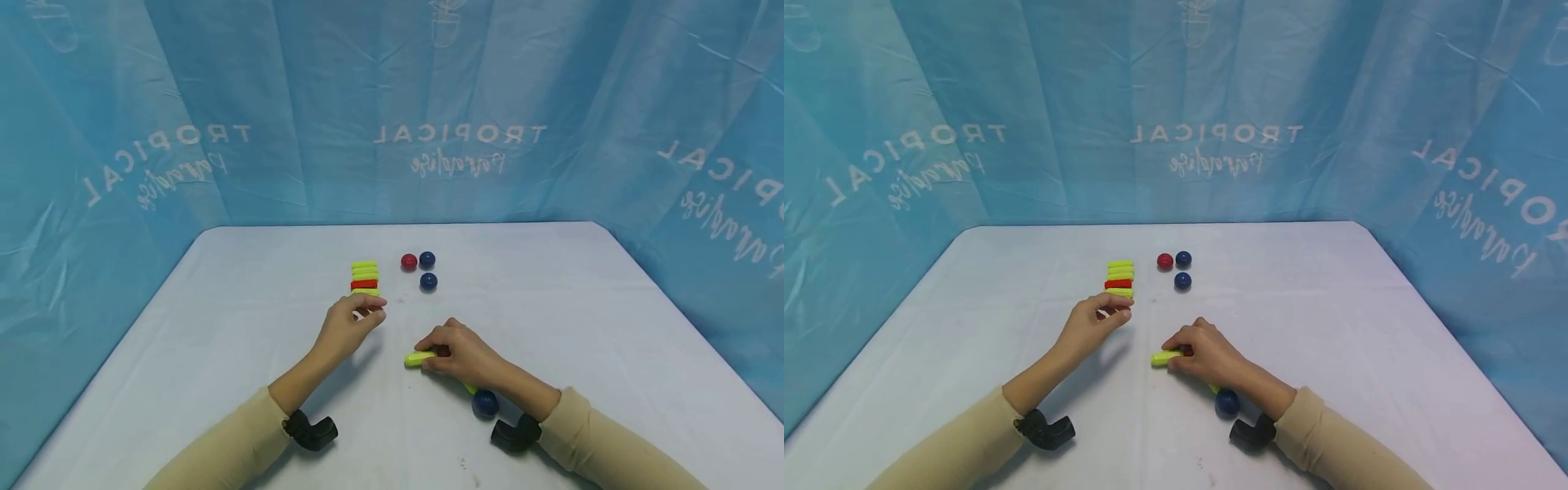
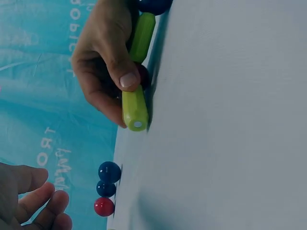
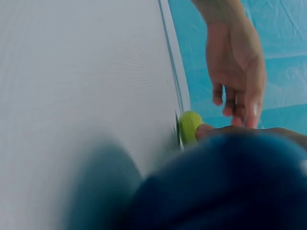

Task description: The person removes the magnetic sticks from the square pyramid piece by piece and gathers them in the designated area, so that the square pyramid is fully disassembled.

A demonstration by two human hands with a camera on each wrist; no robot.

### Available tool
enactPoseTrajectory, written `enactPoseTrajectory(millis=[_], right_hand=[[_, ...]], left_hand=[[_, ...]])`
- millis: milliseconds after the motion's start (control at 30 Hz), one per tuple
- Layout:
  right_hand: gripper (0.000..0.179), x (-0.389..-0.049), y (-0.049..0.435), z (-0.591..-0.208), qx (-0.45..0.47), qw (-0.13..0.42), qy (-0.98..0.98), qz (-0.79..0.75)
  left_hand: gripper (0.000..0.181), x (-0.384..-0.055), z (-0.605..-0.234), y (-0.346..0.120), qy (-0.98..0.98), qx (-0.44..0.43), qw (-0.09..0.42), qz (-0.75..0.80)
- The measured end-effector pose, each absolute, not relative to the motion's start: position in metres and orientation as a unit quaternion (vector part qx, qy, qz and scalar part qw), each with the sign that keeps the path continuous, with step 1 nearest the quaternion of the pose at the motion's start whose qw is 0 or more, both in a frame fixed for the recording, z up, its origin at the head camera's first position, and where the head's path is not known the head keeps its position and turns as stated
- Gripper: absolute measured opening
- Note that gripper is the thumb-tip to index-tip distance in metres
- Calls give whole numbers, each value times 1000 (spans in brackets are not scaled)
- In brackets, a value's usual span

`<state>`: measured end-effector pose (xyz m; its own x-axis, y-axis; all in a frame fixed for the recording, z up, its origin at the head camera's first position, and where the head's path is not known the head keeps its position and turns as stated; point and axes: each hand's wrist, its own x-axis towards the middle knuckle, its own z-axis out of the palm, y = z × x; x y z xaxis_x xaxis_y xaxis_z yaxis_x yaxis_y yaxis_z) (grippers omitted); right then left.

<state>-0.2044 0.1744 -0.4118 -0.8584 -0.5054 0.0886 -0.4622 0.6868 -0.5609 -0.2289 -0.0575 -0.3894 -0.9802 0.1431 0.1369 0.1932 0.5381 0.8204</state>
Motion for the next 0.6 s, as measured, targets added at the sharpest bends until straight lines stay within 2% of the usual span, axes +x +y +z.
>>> enactPoseTrajectory(millis=[400, 600], right_hand=[[35, -195, 191, -405, -176, 26, 944, -276], [36, -194, 199, -407, -176, 24, 942, -283]], left_hand=[[21, -199, -409, -58, -874, -148, -3, -462], [25, -194, -413, -50, -880, -187, -23, -436]])
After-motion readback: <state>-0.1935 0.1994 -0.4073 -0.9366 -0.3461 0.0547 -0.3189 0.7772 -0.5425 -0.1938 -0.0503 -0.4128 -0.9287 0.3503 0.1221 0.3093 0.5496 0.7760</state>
